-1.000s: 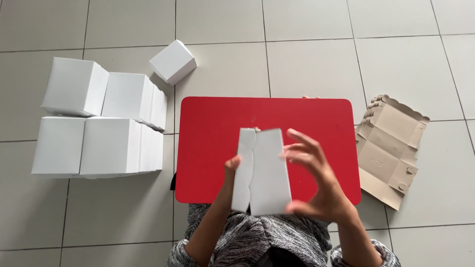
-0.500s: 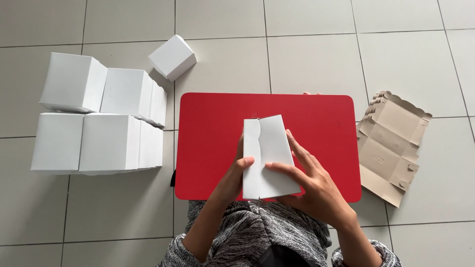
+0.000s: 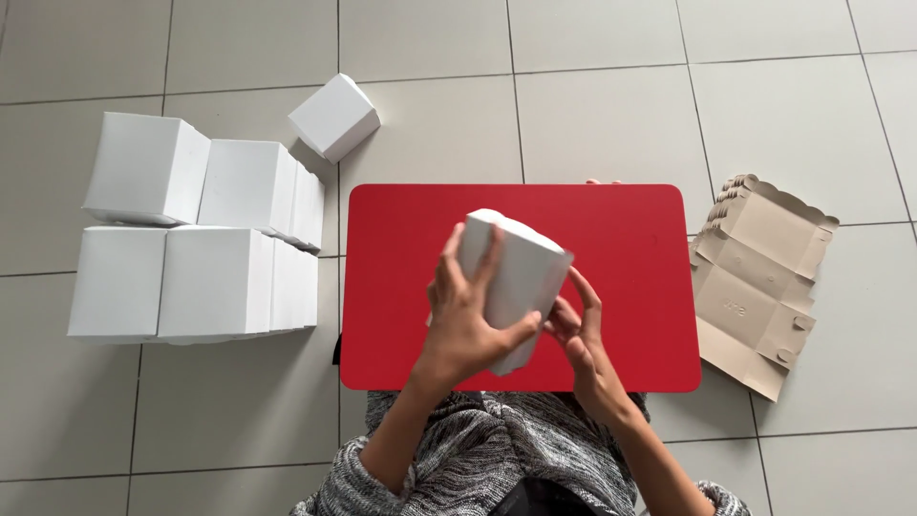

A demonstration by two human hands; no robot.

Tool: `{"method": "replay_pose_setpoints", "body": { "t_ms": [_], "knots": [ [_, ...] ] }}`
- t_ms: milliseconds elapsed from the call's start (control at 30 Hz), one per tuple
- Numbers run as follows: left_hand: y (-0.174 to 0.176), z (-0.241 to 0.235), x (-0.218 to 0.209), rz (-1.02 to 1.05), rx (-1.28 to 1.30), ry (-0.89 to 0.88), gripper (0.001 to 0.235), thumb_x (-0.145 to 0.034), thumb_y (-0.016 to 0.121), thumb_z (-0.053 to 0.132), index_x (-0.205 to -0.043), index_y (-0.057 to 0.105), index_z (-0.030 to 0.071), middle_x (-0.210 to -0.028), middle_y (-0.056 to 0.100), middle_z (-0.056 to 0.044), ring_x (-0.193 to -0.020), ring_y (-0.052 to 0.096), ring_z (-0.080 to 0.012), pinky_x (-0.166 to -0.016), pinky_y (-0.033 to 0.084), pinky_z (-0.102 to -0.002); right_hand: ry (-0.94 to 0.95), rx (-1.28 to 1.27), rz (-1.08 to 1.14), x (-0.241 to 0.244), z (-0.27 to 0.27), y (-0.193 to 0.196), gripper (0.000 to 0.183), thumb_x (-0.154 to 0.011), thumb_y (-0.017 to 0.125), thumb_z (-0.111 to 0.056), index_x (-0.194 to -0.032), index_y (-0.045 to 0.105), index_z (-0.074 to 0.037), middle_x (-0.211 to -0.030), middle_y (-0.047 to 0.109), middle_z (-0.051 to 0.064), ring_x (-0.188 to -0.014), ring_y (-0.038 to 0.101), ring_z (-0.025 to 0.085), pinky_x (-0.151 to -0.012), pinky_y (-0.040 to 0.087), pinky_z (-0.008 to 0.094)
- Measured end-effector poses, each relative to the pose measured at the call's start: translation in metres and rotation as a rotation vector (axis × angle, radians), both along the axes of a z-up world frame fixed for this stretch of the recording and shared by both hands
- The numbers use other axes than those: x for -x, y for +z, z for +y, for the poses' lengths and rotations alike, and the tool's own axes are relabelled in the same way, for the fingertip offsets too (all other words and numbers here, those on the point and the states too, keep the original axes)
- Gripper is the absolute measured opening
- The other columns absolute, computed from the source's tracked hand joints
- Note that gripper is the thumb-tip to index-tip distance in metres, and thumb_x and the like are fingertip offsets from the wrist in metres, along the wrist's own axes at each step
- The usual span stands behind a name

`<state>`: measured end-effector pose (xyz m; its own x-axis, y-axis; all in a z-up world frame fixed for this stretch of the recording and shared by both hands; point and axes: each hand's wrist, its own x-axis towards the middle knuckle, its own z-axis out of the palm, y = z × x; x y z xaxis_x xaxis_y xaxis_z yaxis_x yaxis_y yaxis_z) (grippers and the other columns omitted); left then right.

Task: The person assembles small white cardboard boxes by folding flat pieces and tucking flaps into slots. They place each completed box on a stack to the left and repeat the process with new pieces.

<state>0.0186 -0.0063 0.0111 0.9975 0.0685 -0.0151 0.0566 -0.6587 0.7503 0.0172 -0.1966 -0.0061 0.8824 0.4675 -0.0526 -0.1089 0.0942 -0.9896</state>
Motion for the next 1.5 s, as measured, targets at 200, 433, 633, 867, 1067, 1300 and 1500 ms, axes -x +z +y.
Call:
{"method": "replay_pose_setpoints", "body": {
  "t_ms": [200,433,633,867,1067,1300,1500],
  "knots": [
    [-0.041,-0.015,-0.004,0.011,-0.304,-0.417,0.076,-0.086,0.071,0.036,-0.157,0.044,0.027,-0.167,0.028,-0.017,-0.155,0.018,-0.0426,-0.111,0.007,-0.076,-0.152,0.352,0.109,-0.005,-0.019,-0.059,0.064,-0.107,0.035,-0.042,-0.156,0.015,-0.005,-0.158,0.025,0.032,-0.153,0.020,0.049,-0.121,0.020,0.063],
    [-0.064,-0.008,0.038,-0.196,-0.291,-0.257,0.081,-0.097,0.061,0.058,-0.163,0.035,0.018,-0.171,0.016,-0.020,-0.159,-0.002,-0.0357,-0.114,-0.014,-0.070,-0.269,0.578,-0.237,-0.025,-0.016,-0.030,0.070,-0.105,0.046,-0.039,-0.162,0.021,-0.007,-0.167,0.015,0.019,-0.151,0.020,0.049,-0.121,0.027,0.060],
    [-0.090,-0.036,0.071,-0.168,0.242,0.212,0.094,-0.106,0.048,0.035,-0.157,-0.024,0.001,-0.164,-0.035,-0.021,-0.156,-0.027,-0.0365,-0.129,-0.010,-0.050,-0.139,0.522,-0.202,-0.038,-0.009,-0.065,0.046,-0.106,0.041,-0.025,-0.150,0.048,-0.013,-0.159,0.049,0.012,-0.144,0.050,0.024,-0.113,0.040,0.033],
    [-0.113,-0.040,0.069,-0.246,0.473,0.210,0.091,-0.109,0.047,0.026,-0.156,-0.026,0.001,-0.165,-0.034,-0.020,-0.157,-0.025,-0.0340,-0.129,-0.007,-0.046,-0.221,0.564,-0.030,-0.035,-0.006,-0.073,0.044,-0.105,0.040,-0.033,-0.139,0.058,-0.013,-0.127,0.071,0.004,-0.111,0.063,0.015,-0.092,0.047,0.029],
    [-0.114,-0.013,0.060,-0.166,0.352,0.147,0.112,-0.097,0.051,0.060,-0.156,-0.026,0.003,-0.166,-0.032,-0.021,-0.158,-0.021,-0.0396,-0.130,-0.001,-0.052,-0.244,0.583,-0.099,-0.055,0.001,-0.098,0.039,-0.106,0.039,-0.040,-0.129,0.050,-0.010,-0.121,0.060,0.005,-0.104,0.057,0.017,-0.088,0.046,0.033],
    [-0.111,0.049,0.045,-0.114,0.260,0.245,0.094,-0.095,0.068,0.039,-0.162,0.009,0.008,-0.166,0.025,-0.025,-0.130,0.060,-0.0396,-0.089,0.065,-0.050,-0.120,0.552,-0.230,-0.117,0.063,-0.095,0.042,-0.107,0.037,-0.044,-0.128,0.049,-0.010,-0.113,0.062,0.007,-0.099,0.058,0.018,-0.084,0.046,0.034],
    [-0.100,0.096,0.022,-0.361,0.290,0.497,0.078,-0.097,0.072,0.015,-0.161,0.028,0.007,-0.137,0.044,-0.018,-0.129,0.058,-0.0308,-0.108,0.057,-0.046,0.031,0.405,-0.275,-0.176,0.158,-0.092,0.038,-0.111,0.037,-0.043,-0.119,0.052,-0.009,-0.085,0.045,0.000,-0.074,0.039,0.010,-0.066,0.034,0.028]
  ]
}}
